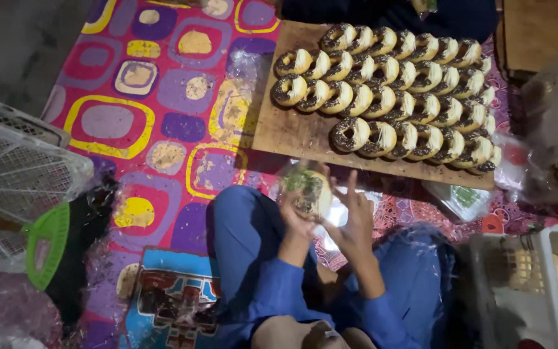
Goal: The person sits on a mat and wraps individual crescent-shaped pastries in clear plastic bags. They pick up each pastry, place it in a bag, and set the wrapped item into a white plastic crate.
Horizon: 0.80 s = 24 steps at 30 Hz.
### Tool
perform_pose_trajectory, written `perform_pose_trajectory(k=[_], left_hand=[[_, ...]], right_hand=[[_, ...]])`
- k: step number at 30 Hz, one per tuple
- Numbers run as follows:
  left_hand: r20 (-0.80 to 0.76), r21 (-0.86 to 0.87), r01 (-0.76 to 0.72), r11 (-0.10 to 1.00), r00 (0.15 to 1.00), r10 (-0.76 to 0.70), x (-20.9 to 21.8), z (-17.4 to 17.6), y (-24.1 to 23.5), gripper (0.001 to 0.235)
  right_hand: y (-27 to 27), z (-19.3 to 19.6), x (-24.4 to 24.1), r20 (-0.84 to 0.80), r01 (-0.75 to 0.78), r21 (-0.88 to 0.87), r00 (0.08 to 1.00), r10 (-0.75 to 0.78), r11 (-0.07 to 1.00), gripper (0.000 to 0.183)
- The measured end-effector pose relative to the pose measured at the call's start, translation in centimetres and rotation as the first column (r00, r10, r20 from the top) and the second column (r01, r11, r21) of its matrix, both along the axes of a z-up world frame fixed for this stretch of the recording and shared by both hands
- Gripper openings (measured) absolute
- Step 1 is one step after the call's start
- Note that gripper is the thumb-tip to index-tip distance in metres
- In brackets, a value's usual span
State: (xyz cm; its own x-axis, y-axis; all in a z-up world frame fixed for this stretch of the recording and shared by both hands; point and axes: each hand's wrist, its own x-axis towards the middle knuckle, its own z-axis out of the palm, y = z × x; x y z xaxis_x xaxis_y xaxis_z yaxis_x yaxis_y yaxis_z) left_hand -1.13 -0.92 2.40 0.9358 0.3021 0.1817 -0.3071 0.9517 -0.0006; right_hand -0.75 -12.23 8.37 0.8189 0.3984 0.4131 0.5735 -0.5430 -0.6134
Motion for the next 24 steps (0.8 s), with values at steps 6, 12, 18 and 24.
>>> perform_pose_trajectory(k=[6, 12, 18, 24], left_hand=[[-0.099, -0.168, 0.065, 0.984, 0.992, -0.083, -0.1, -2.0, -1.6, 0.078], [-0.523, 0.328, 0.127, 0.936, 0.849, 0.068, -2.5, -7.3, -2.0, 0.062], [0.371, 0.927, -0.303, -0.221, 0.827, 0.423, -2.1, 0.5, 0.9, 0.038], [0.446, 0.856, -0.332, -0.397, 0.862, 0.24, -5.0, 13.1, 1.9, 0.018]], right_hand=[[-1.8, 0.0, -1.9, 0.029, -0.137, 0.268, 0.991, 0.134, 0.954, 0.097], [-2.7, 0.7, -2.5, -0.091, 0.072, 0.718, 0.996, -0.009, 0.692, 0.073], [-8.0, 2.8, 1.7, -0.262, -0.486, 0.162, 0.818, 0.512, 0.859, 0.062], [-9.5, 5.3, 1.0, -0.338, -0.072, 0.734, 0.823, 0.456, 0.675, 0.037]])
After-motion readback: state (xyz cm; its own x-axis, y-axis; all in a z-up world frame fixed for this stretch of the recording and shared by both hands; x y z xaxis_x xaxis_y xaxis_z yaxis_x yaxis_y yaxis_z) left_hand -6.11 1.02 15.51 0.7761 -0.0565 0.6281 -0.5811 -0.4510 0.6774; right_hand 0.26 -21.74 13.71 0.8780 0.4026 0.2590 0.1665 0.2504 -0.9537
